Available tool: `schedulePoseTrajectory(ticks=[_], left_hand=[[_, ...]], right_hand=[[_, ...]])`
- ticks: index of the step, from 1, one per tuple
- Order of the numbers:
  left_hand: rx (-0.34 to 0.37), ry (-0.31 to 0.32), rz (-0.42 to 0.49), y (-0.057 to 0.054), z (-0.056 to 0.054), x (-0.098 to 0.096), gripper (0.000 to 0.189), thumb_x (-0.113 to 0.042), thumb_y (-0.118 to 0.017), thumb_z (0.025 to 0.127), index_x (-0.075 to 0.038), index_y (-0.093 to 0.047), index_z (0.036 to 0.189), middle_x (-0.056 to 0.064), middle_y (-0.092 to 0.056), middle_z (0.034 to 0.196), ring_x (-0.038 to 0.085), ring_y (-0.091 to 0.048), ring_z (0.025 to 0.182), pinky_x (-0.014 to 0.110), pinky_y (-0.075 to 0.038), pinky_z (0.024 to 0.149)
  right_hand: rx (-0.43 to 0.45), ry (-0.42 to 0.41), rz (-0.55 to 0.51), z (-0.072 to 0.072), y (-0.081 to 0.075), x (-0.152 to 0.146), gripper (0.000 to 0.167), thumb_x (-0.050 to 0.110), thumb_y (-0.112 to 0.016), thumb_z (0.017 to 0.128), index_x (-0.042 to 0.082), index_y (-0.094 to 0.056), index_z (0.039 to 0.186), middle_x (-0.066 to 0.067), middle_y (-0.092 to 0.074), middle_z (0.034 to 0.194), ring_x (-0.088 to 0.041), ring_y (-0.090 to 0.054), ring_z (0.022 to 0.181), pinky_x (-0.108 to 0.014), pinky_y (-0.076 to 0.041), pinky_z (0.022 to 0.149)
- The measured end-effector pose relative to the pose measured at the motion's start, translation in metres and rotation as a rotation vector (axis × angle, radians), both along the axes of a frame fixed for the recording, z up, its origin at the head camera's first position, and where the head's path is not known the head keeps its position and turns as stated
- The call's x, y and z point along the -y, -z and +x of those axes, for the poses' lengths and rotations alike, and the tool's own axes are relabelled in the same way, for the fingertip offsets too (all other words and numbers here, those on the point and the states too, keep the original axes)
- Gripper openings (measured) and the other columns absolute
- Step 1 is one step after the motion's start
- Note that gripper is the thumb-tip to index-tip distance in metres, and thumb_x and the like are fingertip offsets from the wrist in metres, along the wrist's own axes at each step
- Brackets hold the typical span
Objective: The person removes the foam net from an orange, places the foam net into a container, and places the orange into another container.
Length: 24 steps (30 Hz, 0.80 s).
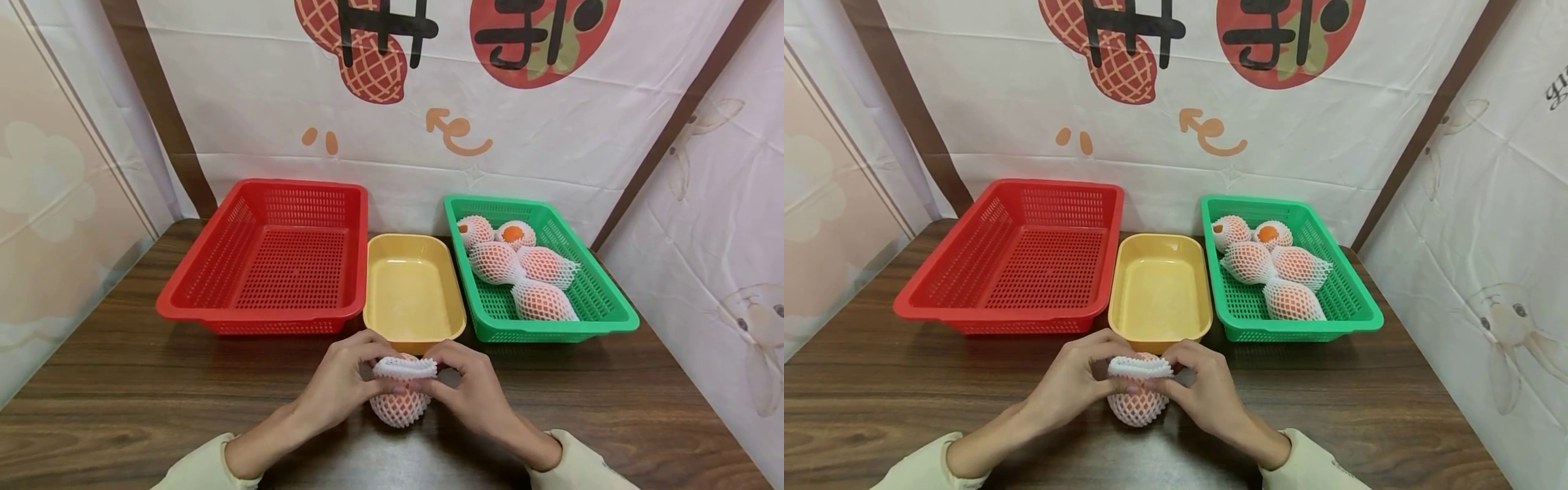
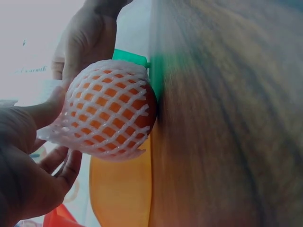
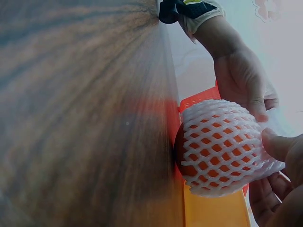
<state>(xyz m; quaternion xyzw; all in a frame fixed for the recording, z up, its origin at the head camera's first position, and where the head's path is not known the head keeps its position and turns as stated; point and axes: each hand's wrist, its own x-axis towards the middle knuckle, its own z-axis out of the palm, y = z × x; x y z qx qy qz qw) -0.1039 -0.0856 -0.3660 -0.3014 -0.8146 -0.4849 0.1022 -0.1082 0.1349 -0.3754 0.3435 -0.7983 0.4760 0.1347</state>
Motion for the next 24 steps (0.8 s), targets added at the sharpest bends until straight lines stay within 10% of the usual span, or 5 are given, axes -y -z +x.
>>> schedulePoseTrajectory(ticks=[24], left_hand=[[0.023,-0.002,-0.005,-0.001,-0.001,0.002,0.018,-0.016,-0.085,0.069,-0.019,-0.071,0.079,-0.012,-0.059,0.088,0.009,-0.057,0.083,0.030,-0.050,0.071]], right_hand=[[0.019,-0.029,0.022,0.002,-0.005,0.001,0.022,0.013,-0.081,0.076,0.016,-0.067,0.093,0.003,-0.064,0.095,-0.014,-0.059,0.090,-0.034,-0.051,0.074]])
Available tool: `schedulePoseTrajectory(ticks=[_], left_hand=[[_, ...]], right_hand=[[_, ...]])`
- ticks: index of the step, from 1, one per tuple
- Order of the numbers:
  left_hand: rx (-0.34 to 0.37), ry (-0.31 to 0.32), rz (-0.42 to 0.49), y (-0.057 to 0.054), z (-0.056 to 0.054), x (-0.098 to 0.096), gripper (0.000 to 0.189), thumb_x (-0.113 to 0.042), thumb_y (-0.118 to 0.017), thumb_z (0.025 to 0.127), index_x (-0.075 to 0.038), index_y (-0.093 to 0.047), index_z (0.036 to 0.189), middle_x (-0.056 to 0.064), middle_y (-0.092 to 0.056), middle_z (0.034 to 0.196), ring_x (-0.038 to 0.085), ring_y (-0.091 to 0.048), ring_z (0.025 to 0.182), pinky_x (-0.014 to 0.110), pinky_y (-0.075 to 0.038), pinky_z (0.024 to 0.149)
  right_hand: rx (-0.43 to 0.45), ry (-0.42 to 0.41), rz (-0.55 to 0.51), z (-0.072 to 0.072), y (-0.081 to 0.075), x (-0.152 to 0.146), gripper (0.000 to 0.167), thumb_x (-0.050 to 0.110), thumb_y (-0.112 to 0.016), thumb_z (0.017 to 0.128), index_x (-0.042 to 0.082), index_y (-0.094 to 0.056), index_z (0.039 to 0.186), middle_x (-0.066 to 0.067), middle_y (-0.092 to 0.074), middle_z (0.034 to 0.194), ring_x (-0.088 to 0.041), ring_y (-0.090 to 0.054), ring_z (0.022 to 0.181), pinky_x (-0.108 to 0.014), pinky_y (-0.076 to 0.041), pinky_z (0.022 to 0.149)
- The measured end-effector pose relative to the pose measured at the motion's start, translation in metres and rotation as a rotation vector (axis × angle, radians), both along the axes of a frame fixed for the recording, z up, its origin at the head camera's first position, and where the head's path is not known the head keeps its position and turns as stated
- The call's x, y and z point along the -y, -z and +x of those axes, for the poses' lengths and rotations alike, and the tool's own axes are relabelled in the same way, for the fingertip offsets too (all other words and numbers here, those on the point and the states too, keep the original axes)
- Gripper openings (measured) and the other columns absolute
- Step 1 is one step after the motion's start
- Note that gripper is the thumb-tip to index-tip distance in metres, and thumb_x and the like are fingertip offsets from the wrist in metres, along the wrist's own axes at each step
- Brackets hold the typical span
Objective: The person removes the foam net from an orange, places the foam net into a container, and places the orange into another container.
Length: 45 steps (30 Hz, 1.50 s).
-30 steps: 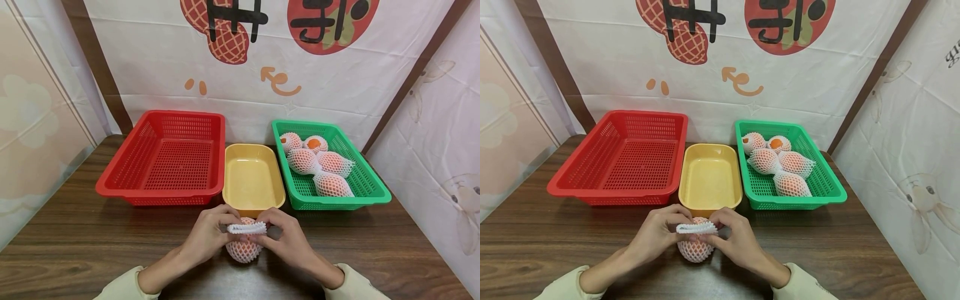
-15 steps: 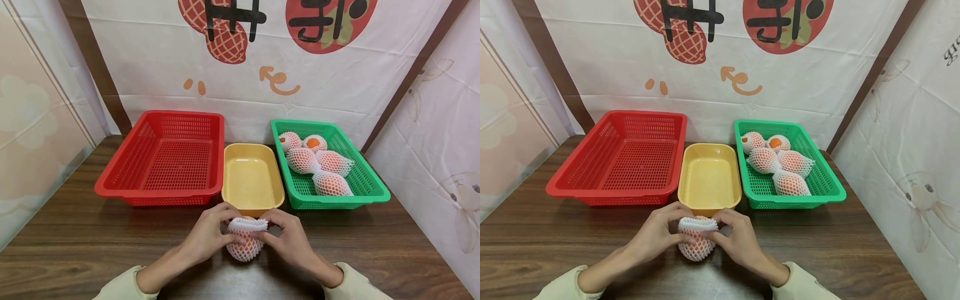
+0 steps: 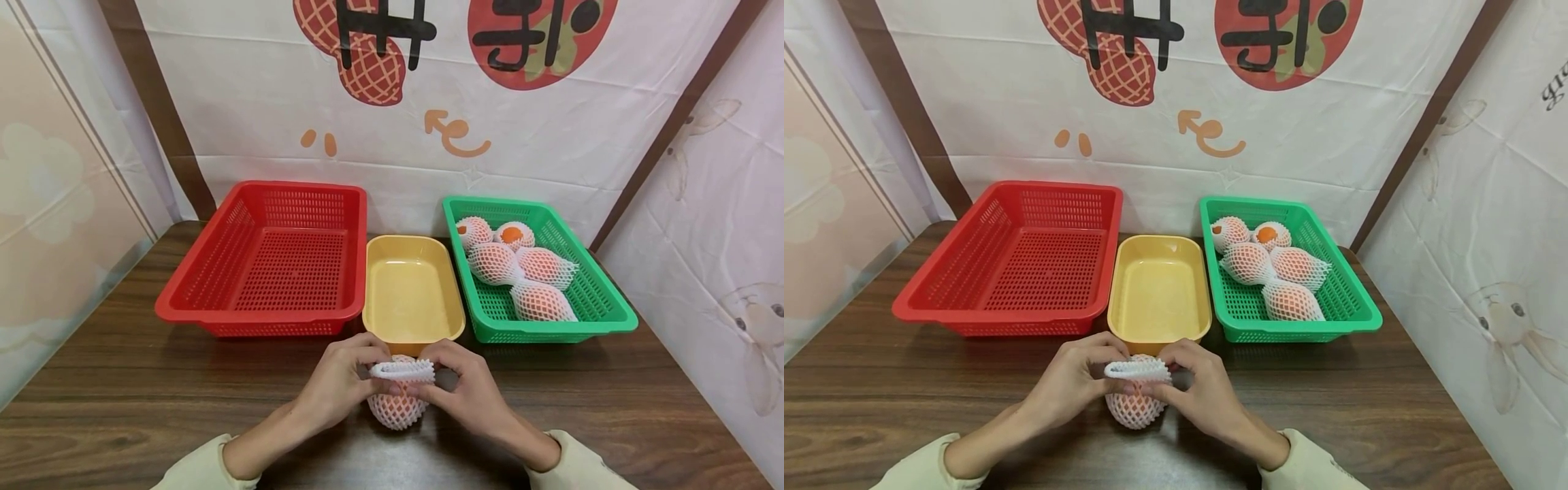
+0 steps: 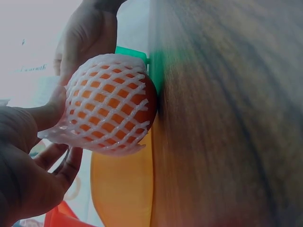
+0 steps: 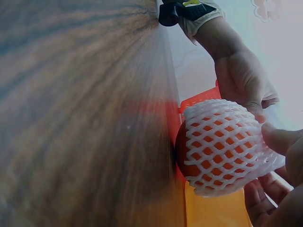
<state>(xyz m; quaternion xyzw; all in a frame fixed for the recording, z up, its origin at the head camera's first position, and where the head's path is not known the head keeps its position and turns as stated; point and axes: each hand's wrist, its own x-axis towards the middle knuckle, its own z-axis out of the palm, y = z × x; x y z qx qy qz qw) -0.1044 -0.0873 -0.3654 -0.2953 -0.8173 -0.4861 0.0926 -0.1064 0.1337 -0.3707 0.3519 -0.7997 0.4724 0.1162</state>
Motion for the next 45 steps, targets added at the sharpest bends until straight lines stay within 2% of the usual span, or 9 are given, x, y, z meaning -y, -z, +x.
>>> schedulePoseTrajectory(ticks=[5,9,14,17,23,27,32,38,45], left_hand=[[0.016,-0.002,-0.019,-0.001,0.000,-0.001,0.021,-0.019,-0.085,0.070,-0.020,-0.069,0.083,-0.011,-0.058,0.092,0.008,-0.055,0.081,0.032,-0.050,0.070],[0.024,-0.002,-0.041,-0.001,0.000,-0.001,0.027,-0.022,-0.085,0.068,-0.019,-0.069,0.089,-0.010,-0.057,0.096,0.009,-0.054,0.083,0.033,-0.050,0.071],[0.029,0.013,-0.048,0.000,0.000,-0.001,0.027,-0.021,-0.086,0.068,-0.019,-0.068,0.088,-0.009,-0.057,0.097,0.009,-0.055,0.085,0.034,-0.050,0.073],[0.017,0.016,-0.030,0.000,0.000,-0.001,0.025,-0.018,-0.086,0.067,-0.019,-0.068,0.085,-0.009,-0.058,0.095,0.010,-0.056,0.087,0.035,-0.050,0.074],[-0.009,0.006,-0.007,0.000,0.000,0.000,0.020,-0.015,-0.085,0.069,-0.020,-0.070,0.081,-0.011,-0.058,0.090,0.009,-0.057,0.086,0.034,-0.050,0.074],[-0.011,-0.009,-0.005,0.000,0.000,0.000,0.017,-0.015,-0.084,0.071,-0.021,-0.069,0.078,-0.012,-0.058,0.088,0.009,-0.057,0.084,0.034,-0.051,0.072],[-0.013,-0.021,0.011,0.000,0.000,0.000,0.016,-0.017,-0.084,0.070,-0.020,-0.071,0.080,-0.011,-0.059,0.086,0.008,-0.057,0.082,0.033,-0.052,0.069],[0.022,-0.011,-0.011,0.001,0.000,-0.001,0.026,-0.023,-0.084,0.072,-0.019,-0.071,0.094,-0.009,-0.058,0.094,0.008,-0.056,0.084,0.032,-0.051,0.071],[0.025,0.015,-0.060,0.001,0.000,-0.001,0.026,-0.028,-0.083,0.073,-0.020,-0.061,0.086,-0.007,-0.053,0.097,0.010,-0.053,0.083,0.030,-0.050,0.068]], right_hand=[[-0.028,0.031,-0.015,0.010,-0.020,0.006,0.021,0.001,-0.081,0.072,0.010,-0.068,0.086,0.002,-0.065,0.089,-0.013,-0.060,0.085,-0.031,-0.052,0.071],[-0.055,0.040,-0.031,0.012,-0.022,0.007,0.021,-0.001,-0.080,0.072,0.009,-0.068,0.085,0.002,-0.065,0.087,-0.012,-0.061,0.083,-0.029,-0.052,0.069],[-0.040,0.048,-0.032,0.009,-0.015,0.005,0.021,-0.001,-0.080,0.072,0.010,-0.067,0.085,0.003,-0.064,0.086,-0.011,-0.060,0.081,-0.030,-0.053,0.067],[-0.039,0.034,-0.029,0.003,-0.005,0.002,0.021,0.001,-0.080,0.074,0.012,-0.067,0.087,0.002,-0.064,0.088,-0.012,-0.060,0.082,-0.032,-0.053,0.067],[-0.005,-0.001,-0.007,-0.005,0.008,-0.003,0.022,0.016,-0.079,0.078,0.019,-0.067,0.096,0.007,-0.064,0.096,-0.012,-0.060,0.089,-0.031,-0.052,0.073],[0.005,-0.009,0.018,-0.006,0.009,-0.004,0.027,0.023,-0.079,0.079,0.020,-0.067,0.103,0.008,-0.063,0.101,-0.012,-0.059,0.093,-0.031,-0.050,0.076],[0.004,-0.021,0.020,-0.006,0.008,-0.004,0.025,0.024,-0.079,0.080,0.021,-0.066,0.101,0.008,-0.062,0.099,-0.012,-0.058,0.091,-0.033,-0.051,0.074],[-0.007,0.007,-0.006,-0.006,0.009,-0.005,0.024,0.019,-0.079,0.079,0.021,-0.068,0.100,0.009,-0.064,0.097,-0.011,-0.060,0.088,-0.029,-0.053,0.073],[-0.026,0.056,-0.014,-0.001,0.000,-0.001,0.025,0.007,-0.081,0.074,0.015,-0.068,0.094,0.005,-0.065,0.091,-0.010,-0.061,0.085,-0.027,-0.053,0.071]])
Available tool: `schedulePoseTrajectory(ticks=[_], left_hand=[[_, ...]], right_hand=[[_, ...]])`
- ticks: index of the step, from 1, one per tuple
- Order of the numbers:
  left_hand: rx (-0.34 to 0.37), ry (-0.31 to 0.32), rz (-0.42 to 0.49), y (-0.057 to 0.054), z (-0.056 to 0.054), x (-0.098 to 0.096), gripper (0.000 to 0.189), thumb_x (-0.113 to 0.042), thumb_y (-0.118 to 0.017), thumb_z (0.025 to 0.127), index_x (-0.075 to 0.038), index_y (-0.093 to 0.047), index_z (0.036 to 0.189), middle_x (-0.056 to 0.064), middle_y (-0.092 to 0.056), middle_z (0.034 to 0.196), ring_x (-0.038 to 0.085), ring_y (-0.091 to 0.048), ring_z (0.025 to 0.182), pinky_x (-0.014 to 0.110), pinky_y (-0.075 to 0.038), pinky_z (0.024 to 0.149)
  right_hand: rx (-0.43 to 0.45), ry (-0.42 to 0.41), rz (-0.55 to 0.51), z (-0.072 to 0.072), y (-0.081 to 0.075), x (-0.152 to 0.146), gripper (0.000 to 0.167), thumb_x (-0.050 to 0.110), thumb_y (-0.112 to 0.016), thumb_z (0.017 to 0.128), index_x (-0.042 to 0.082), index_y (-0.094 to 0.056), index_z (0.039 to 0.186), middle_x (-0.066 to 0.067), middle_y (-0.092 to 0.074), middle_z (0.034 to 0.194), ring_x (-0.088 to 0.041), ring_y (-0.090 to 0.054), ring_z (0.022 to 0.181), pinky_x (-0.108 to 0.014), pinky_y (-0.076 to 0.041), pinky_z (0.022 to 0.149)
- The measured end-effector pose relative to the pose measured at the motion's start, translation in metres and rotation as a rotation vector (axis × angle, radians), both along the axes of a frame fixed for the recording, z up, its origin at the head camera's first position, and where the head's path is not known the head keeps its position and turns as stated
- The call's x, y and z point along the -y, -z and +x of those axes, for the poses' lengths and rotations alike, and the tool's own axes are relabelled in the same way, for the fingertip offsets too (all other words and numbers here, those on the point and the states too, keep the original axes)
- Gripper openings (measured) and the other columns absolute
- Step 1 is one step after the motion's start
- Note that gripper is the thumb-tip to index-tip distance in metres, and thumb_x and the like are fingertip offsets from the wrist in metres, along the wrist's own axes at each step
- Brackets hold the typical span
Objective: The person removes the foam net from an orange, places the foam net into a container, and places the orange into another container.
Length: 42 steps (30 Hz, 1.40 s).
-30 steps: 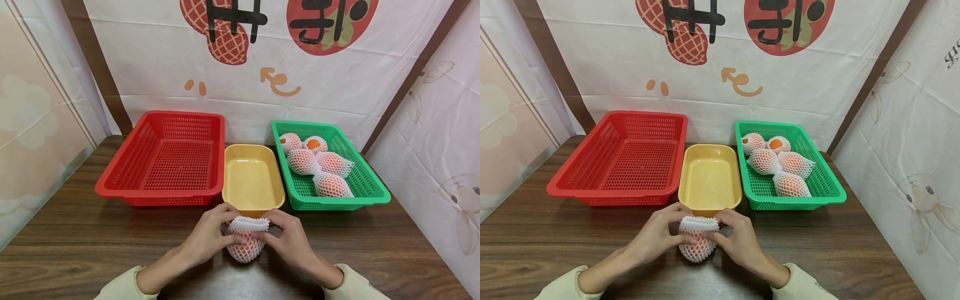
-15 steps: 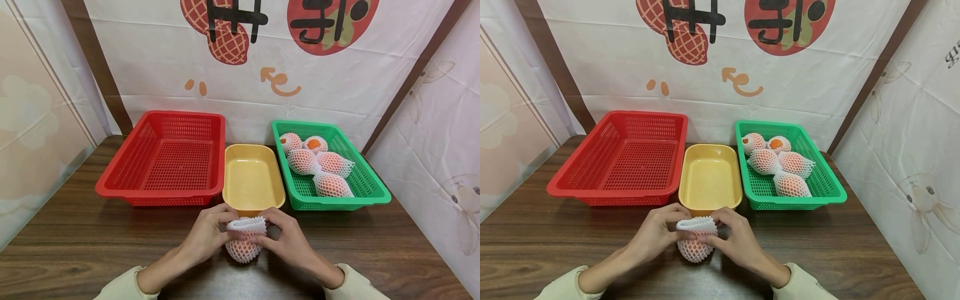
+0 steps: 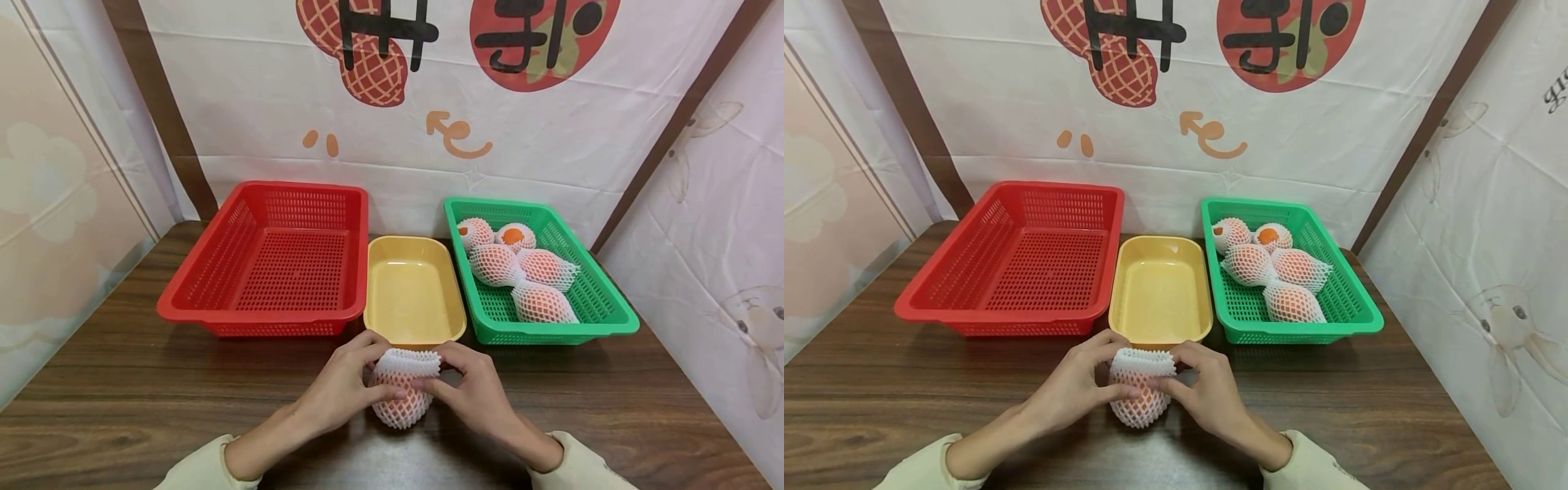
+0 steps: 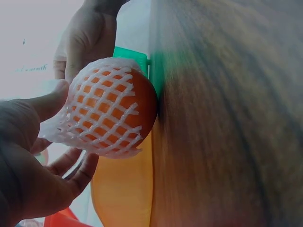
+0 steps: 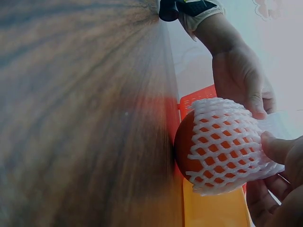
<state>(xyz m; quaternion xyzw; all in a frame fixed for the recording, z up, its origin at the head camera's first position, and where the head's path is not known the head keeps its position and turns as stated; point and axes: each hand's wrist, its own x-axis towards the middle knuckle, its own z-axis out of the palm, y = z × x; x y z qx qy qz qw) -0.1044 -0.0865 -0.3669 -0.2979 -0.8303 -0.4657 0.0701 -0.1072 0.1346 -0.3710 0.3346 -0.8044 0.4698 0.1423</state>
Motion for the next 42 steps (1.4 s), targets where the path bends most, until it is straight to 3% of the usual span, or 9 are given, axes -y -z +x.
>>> schedulePoseTrajectory(ticks=[6,14,22,28,32,37,42], left_hand=[[-0.011,0.002,0.026,-0.001,0.001,-0.001,0.026,-0.022,-0.084,0.071,-0.019,-0.061,0.081,-0.008,-0.053,0.092,0.009,-0.053,0.079,0.028,-0.051,0.063],[-0.031,-0.025,0.072,-0.001,0.000,-0.001,0.022,-0.016,-0.085,0.069,-0.020,-0.064,0.075,-0.011,-0.055,0.086,0.008,-0.055,0.080,0.032,-0.050,0.068],[-0.045,-0.035,0.081,0.000,0.000,-0.001,0.020,-0.015,-0.084,0.071,-0.019,-0.071,0.086,-0.010,-0.061,0.090,0.008,-0.057,0.082,0.031,-0.051,0.069],[-0.034,0.000,0.034,0.000,0.000,0.000,0.030,-0.028,-0.082,0.074,-0.017,-0.067,0.098,-0.008,-0.058,0.097,0.008,-0.055,0.085,0.031,-0.051,0.069],[-0.051,0.019,-0.016,-0.001,0.000,0.001,0.032,-0.029,-0.081,0.076,-0.016,-0.065,0.100,-0.007,-0.056,0.100,0.009,-0.054,0.087,0.031,-0.050,0.071],[-0.033,0.019,-0.010,-0.001,0.000,0.000,0.029,-0.022,-0.081,0.077,-0.017,-0.067,0.102,-0.007,-0.058,0.105,0.010,-0.056,0.093,0.032,-0.050,0.076],[-0.023,0.000,0.024,-0.002,0.000,-0.001,0.027,-0.018,-0.083,0.072,-0.016,-0.070,0.096,-0.009,-0.061,0.100,0.008,-0.058,0.089,0.030,-0.051,0.075]], right_hand=[[-0.014,-0.013,-0.012,0.005,-0.009,0.003,0.026,0.000,-0.081,0.072,0.011,-0.068,0.092,0.002,-0.066,0.090,-0.011,-0.061,0.084,-0.029,-0.053,0.070],[0.055,-0.072,0.000,-0.004,0.006,-0.004,0.027,0.018,-0.079,0.079,0.019,-0.066,0.103,0.005,-0.063,0.100,-0.013,-0.059,0.090,-0.034,-0.054,0.072],[0.008,-0.035,0.001,0.013,-0.022,0.007,0.030,0.001,-0.081,0.072,0.008,-0.069,0.099,0.002,-0.065,0.097,-0.012,-0.061,0.089,-0.030,-0.053,0.074],[-0.012,0.016,-0.017,0.005,-0.006,0.003,0.027,0.001,-0.082,0.071,0.009,-0.071,0.094,0.002,-0.067,0.092,-0.011,-0.063,0.085,-0.030,-0.054,0.071],[0.017,0.025,-0.020,-0.002,0.005,-0.001,0.026,0.005,-0.081,0.073,0.012,-0.071,0.095,0.004,-0.067,0.093,-0.011,-0.064,0.084,-0.029,-0.054,0.069],[0.028,0.023,-0.033,0.001,0.001,0.000,0.026,0.002,-0.081,0.073,0.010,-0.070,0.095,0.003,-0.067,0.092,-0.011,-0.064,0.083,-0.029,-0.055,0.068],[0.017,-0.017,-0.053,0.003,-0.003,0.002,0.026,-0.004,-0.079,0.072,0.007,-0.068,0.094,-0.001,-0.066,0.091,-0.012,-0.063,0.083,-0.032,-0.055,0.067]])
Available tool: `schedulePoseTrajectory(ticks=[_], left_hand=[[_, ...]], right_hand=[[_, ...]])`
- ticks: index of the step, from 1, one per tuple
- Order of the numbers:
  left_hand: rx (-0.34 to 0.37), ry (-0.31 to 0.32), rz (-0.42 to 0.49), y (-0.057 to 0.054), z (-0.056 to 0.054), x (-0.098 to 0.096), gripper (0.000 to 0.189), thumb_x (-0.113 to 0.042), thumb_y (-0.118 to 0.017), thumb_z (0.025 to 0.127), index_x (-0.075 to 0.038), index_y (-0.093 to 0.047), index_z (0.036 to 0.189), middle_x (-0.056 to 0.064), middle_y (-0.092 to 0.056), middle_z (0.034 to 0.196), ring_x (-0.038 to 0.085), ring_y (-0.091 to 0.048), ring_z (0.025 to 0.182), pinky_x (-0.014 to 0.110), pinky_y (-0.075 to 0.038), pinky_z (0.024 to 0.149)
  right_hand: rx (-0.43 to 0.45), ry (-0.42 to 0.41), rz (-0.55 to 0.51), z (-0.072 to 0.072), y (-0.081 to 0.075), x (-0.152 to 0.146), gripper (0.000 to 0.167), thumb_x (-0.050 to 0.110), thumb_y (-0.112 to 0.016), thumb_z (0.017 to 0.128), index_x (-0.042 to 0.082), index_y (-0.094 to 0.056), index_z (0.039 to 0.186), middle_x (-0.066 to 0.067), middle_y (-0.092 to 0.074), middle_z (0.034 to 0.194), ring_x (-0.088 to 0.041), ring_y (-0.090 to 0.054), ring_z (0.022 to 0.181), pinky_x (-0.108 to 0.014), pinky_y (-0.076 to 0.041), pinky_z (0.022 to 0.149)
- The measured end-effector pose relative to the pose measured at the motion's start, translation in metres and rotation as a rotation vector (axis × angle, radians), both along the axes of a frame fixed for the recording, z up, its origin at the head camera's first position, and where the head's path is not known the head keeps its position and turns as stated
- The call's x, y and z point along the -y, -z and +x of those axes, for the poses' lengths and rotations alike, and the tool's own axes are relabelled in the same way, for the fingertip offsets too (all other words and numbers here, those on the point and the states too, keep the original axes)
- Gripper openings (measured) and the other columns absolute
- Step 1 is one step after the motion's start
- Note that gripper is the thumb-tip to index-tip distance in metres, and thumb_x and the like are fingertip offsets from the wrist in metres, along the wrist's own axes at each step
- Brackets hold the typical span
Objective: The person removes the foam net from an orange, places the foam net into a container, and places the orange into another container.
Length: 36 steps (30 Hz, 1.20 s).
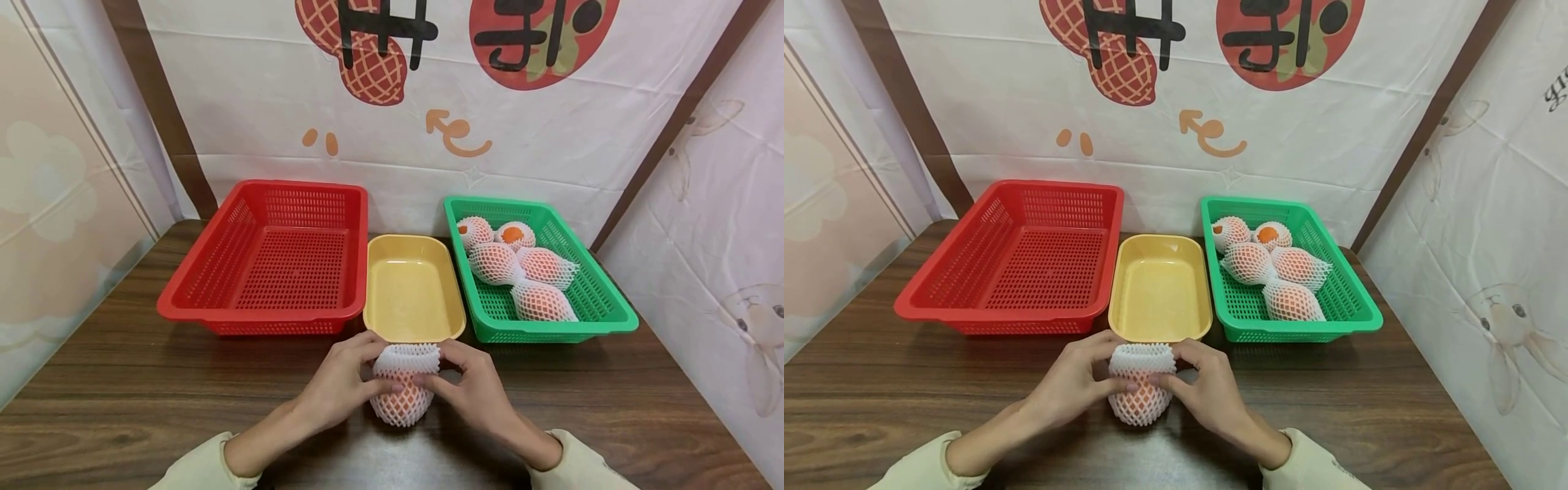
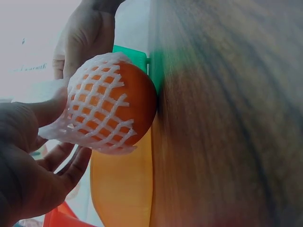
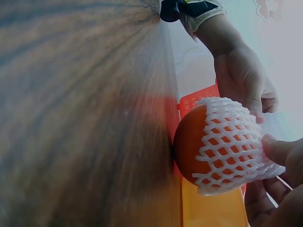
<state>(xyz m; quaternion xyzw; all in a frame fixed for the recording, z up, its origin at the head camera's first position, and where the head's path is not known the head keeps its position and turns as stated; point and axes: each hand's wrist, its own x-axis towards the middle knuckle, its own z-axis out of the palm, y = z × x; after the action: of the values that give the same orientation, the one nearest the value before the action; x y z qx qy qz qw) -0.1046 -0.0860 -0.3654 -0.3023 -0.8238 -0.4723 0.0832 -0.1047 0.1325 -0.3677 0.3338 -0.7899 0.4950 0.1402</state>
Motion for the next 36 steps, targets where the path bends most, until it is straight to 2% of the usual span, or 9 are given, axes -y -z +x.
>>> schedulePoseTrajectory(ticks=[5,10,15,20,23,25,29,33,36], left_hand=[[-0.020,-0.012,0.039,0.001,-0.001,0.000,0.025,-0.016,-0.083,0.072,-0.015,-0.072,0.095,-0.009,-0.064,0.098,0.008,-0.059,0.089,0.028,-0.051,0.076],[-0.045,-0.007,0.063,0.001,-0.002,0.001,0.025,-0.012,-0.083,0.072,-0.015,-0.073,0.094,-0.008,-0.065,0.097,0.009,-0.060,0.090,0.027,-0.051,0.076],[-0.051,-0.012,0.057,0.001,-0.001,0.000,0.026,-0.016,-0.083,0.073,-0.016,-0.072,0.096,-0.009,-0.064,0.098,0.009,-0.059,0.092,0.030,-0.051,0.078],[-0.019,-0.013,0.043,-0.001,0.000,0.000,0.029,-0.020,-0.085,0.070,-0.018,-0.070,0.095,-0.010,-0.061,0.097,0.009,-0.058,0.092,0.035,-0.050,0.080],[0.016,-0.005,0.030,0.000,0.000,0.000,0.031,-0.020,-0.085,0.070,-0.019,-0.069,0.097,-0.010,-0.060,0.099,0.009,-0.058,0.093,0.033,-0.050,0.081],[0.028,-0.005,0.023,0.000,0.000,0.000,0.032,-0.020,-0.085,0.070,-0.019,-0.070,0.097,-0.010,-0.060,0.101,0.008,-0.058,0.094,0.030,-0.050,0.081],[0.028,-0.018,0.029,0.000,0.000,0.000,0.029,-0.019,-0.085,0.069,-0.018,-0.071,0.094,-0.010,-0.061,0.099,0.008,-0.059,0.091,0.028,-0.050,0.078],[0.022,-0.036,0.042,-0.001,0.001,0.000,0.026,-0.016,-0.086,0.068,-0.018,-0.071,0.090,-0.011,-0.061,0.094,0.007,-0.058,0.088,0.030,-0.050,0.077],[0.010,-0.040,0.048,-0.001,0.001,0.000,0.025,-0.014,-0.085,0.069,-0.017,-0.072,0.089,-0.011,-0.062,0.093,0.007,-0.059,0.089,0.028,-0.050,0.077]], right_hand=[[0.051,-0.030,0.013,-0.004,0.006,-0.004,0.026,0.010,-0.079,0.077,0.016,-0.067,0.099,0.004,-0.064,0.095,-0.012,-0.061,0.086,-0.030,-0.054,0.071],[0.054,-0.049,0.046,-0.007,0.010,-0.006,0.025,0.020,-0.079,0.079,0.021,-0.068,0.102,0.008,-0.063,0.096,-0.012,-0.060,0.087,-0.030,-0.054,0.071],[0.007,-0.018,0.043,-0.005,0.008,-0.005,0.026,0.011,-0.081,0.076,0.017,-0.070,0.098,0.006,-0.065,0.094,-0.011,-0.061,0.086,-0.030,-0.054,0.069],[-0.023,0.009,0.029,0.004,-0.009,0.001,0.027,-0.002,-0.080,0.072,0.007,-0.070,0.095,0.000,-0.066,0.091,-0.012,-0.062,0.083,-0.031,-0.054,0.067],[-0.013,0.022,0.026,0.010,-0.019,0.004,0.027,-0.005,-0.080,0.071,0.005,-0.070,0.094,0.000,-0.067,0.091,-0.011,-0.063,0.083,-0.031,-0.054,0.067],[-0.006,0.020,0.025,0.010,-0.021,0.004,0.027,-0.005,-0.080,0.071,0.005,-0.070,0.094,0.001,-0.067,0.091,-0.010,-0.062,0.083,-0.031,-0.054,0.067],[-0.020,-0.007,0.027,0.004,-0.010,0.001,0.028,-0.002,-0.080,0.072,0.007,-0.069,0.096,0.000,-0.066,0.091,-0.011,-0.062,0.083,-0.032,-0.054,0.067],[-0.041,-0.031,0.069,-0.004,0.004,-0.005,0.033,0.009,-0.081,0.075,0.013,-0.066,0.104,0.002,-0.064,0.098,-0.013,-0.060,0.089,-0.035,-0.051,0.075],[-0.034,-0.043,0.094,-0.007,0.009,-0.007,0.036,0.017,-0.080,0.078,0.016,-0.065,0.110,0.004,-0.063,0.103,-0.013,-0.059,0.093,-0.035,-0.050,0.079]])
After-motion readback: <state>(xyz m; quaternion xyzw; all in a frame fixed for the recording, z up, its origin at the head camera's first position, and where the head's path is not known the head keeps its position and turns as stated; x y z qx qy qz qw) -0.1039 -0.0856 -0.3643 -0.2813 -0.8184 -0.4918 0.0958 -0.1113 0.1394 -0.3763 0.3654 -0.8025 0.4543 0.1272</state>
